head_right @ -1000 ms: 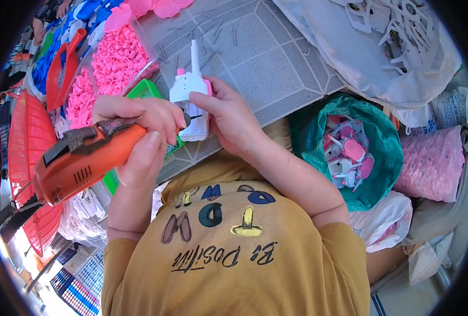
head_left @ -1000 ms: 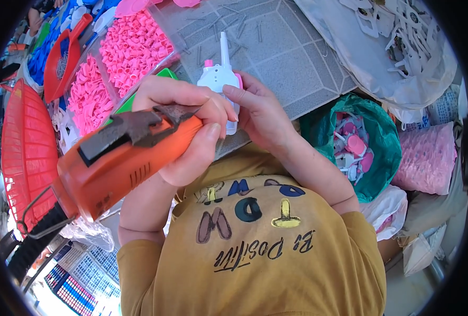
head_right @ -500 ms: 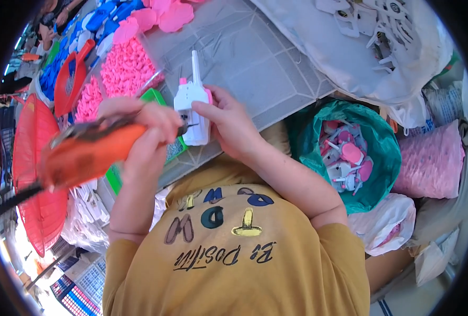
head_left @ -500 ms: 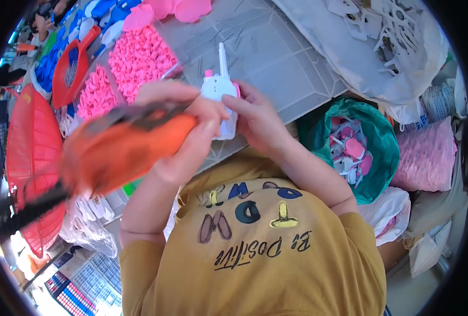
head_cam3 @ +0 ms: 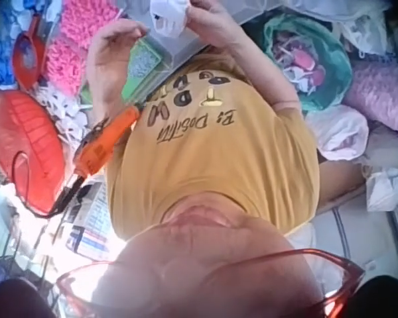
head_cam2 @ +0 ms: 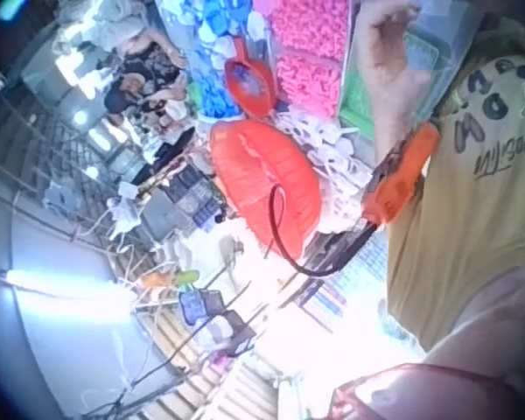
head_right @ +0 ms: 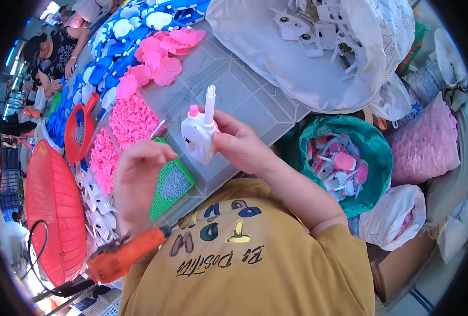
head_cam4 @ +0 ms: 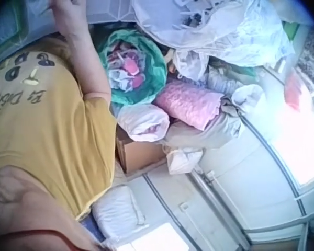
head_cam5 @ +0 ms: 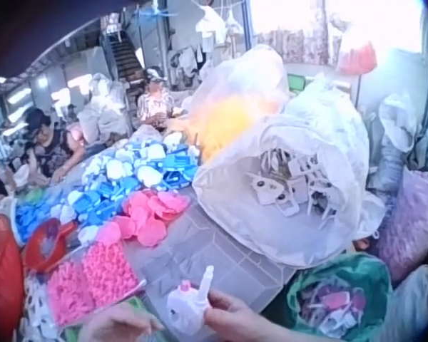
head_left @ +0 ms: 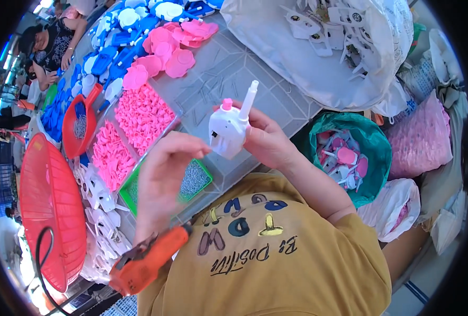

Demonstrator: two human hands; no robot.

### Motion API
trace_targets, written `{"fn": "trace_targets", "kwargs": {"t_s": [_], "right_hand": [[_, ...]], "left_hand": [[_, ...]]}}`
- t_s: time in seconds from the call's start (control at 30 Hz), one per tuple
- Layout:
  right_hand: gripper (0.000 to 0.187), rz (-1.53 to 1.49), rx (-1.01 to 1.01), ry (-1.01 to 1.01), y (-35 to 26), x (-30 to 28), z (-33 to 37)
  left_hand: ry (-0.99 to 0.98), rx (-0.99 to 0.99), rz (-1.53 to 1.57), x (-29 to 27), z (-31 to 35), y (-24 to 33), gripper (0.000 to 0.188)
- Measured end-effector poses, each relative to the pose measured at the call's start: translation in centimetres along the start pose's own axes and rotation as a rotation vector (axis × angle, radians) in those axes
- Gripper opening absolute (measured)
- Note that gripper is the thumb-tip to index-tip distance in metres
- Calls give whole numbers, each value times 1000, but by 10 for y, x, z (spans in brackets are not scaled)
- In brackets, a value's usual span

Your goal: Assembling toy walkie-talkie devices by putting components into the plastic shells and securing them with a glue gun.

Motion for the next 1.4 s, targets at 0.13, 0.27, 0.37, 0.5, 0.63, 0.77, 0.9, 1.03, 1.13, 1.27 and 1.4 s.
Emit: {"fn": "trace_targets", "kwargs": {"t_s": [0.13,0.27,0.37,0.5,0.63,0.77,0.9,1.03,1.13,1.27,1.4], "right_hand": [[74,146,19,12,-8,-5,0],[75,292,-4,54,-16,0,-2],[78,187,44,141,-10,-7,4],[75,261,99,211,-12,-8,17],[65,135,128,192,-17,6,14],[44,43,206,180,-3,19,8],[38,187,293,154,-4,18,4],[33,288,254,150,-11,14,-7],[31,430,160,160,-16,16,-15],[27,680,49,97,-11,6,-13],[25,789,118,139,-10,13,-16]], "left_hand": [[10,-47,-173,8,-19,-8,42],[91,-109,-443,4,-27,-6,34],[106,-112,-674,-18,-40,-9,32],[387,-176,-1049,-80,-45,-1,28],[578,-198,-1269,-176,-34,-19,20],[386,-346,-1486,-194,-40,-42,15],[316,-445,-1611,-196,-55,-59,14],[313,-388,-1699,-199,-51,-65,11],[360,-412,-1579,-182,-52,-50,14],[359,-227,-1198,-123,-67,-19,17],[180,-268,-315,-70,-57,-25,18]]}}
Point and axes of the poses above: each hand's wrist, its own z-axis away from the middle knuckle, its own x-axis out of the palm, y = z × x, the point moved 2 cm from there along -z, towards the middle knuckle, and after that the axes turned 15 degrees about -y, right-handed, at the moved point
